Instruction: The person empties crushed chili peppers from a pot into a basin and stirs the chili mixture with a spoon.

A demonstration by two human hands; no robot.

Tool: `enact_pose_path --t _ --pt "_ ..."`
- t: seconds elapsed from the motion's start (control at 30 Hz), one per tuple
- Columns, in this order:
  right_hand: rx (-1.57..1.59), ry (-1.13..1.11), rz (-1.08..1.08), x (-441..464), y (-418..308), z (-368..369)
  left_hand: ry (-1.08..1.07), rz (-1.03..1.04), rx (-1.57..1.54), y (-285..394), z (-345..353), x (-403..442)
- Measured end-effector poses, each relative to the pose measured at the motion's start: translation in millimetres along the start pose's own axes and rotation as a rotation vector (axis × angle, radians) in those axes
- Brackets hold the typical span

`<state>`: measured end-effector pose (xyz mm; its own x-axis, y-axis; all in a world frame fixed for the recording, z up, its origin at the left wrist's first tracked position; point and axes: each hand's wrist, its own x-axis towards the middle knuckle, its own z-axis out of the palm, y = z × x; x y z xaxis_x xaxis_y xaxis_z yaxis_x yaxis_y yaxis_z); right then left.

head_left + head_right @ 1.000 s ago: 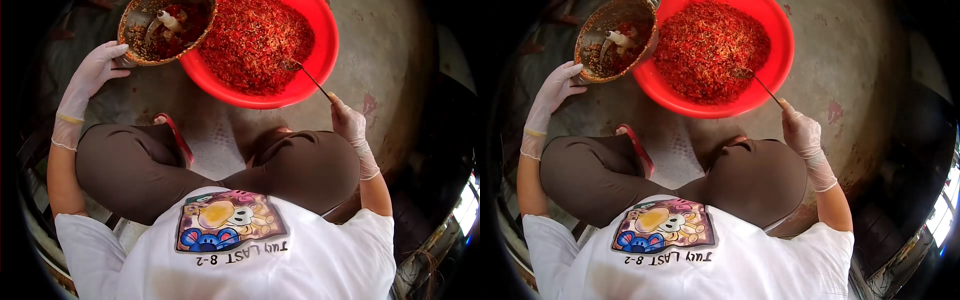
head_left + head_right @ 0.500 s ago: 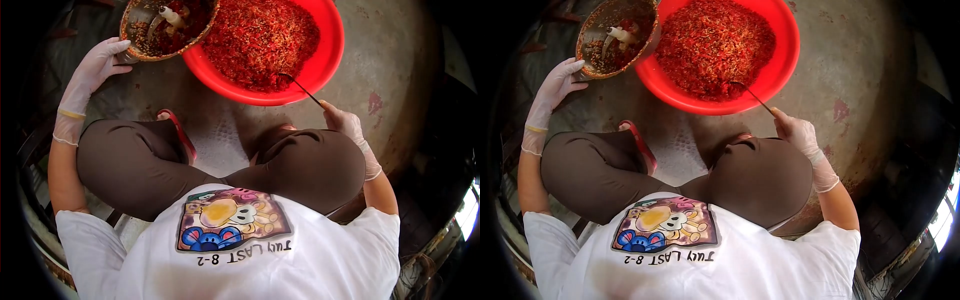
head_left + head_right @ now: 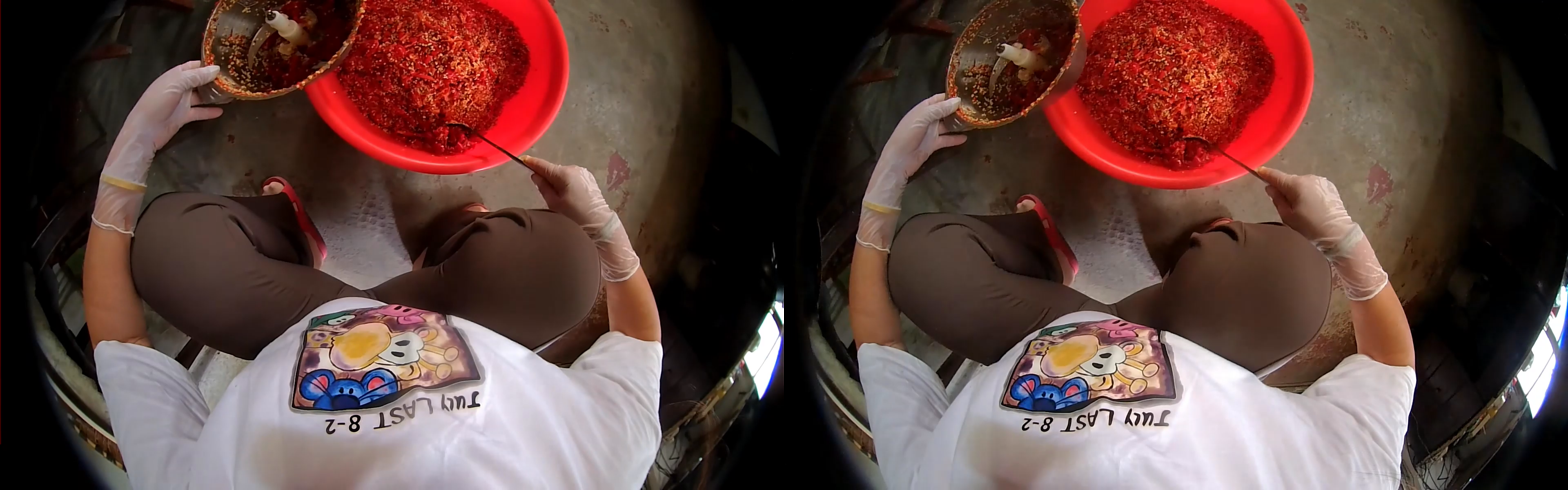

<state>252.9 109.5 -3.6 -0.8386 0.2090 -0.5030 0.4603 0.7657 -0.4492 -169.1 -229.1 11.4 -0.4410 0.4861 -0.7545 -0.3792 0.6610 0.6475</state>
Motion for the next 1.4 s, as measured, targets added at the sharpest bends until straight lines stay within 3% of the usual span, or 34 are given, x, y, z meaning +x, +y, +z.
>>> enact_pose_path --t 0.07,0.27,0.37,0.5,0.77,1.1,1.2,1.33,1.37,1.4 --pt "-0.061 -0.036 0.006 -0.5 -0.3 -2.7 0.008 -0.003 -0.006 1.3 2.4 -1.2" --pt "0.223 0.057 -0.029 -4.7 22.7 25.1 -0.014 -0.002 0.004 -1.8 -2.8 3.4" --pt "0.824 -0.201 0.396 3.9 28.6 26.2 -0.018 -0.002 0.002 -0.6 -0.7 2.5" --pt "0.933 -0.367 0.512 10.8 28.1 2.3 -0.015 -0.003 0.002 -0.1 0.6 0.5" --pt "1.036 -0.337 0.492 5.2 23.7 -16.2 -0.019 0.013 -0.003 2.9 6.2 -2.5" --pt "0.927 0.017 0.268 8.4 -37.9 -84.5 -0.017 0.024 -0.019 2.7 7.4 -5.2" --pt "0.888 0.133 0.148 19.0 -77.0 -107.9 -0.008 0.029 -0.008 8.2 13.5 -11.1" --pt "0.840 0.397 -0.108 50.6 -121.5 -80.3 0.024 0.014 -0.003 9.4 14.9 -11.0" --pt "0.696 0.439 -0.200 62.7 -126.6 -72.0 0.033 0.019 0.005 9.7 15.4 -11.7" --pt "0.321 0.474 -0.282 74.5 -132.8 -64.9 0.039 0.014 0.007 11.2 15.7 -12.3"
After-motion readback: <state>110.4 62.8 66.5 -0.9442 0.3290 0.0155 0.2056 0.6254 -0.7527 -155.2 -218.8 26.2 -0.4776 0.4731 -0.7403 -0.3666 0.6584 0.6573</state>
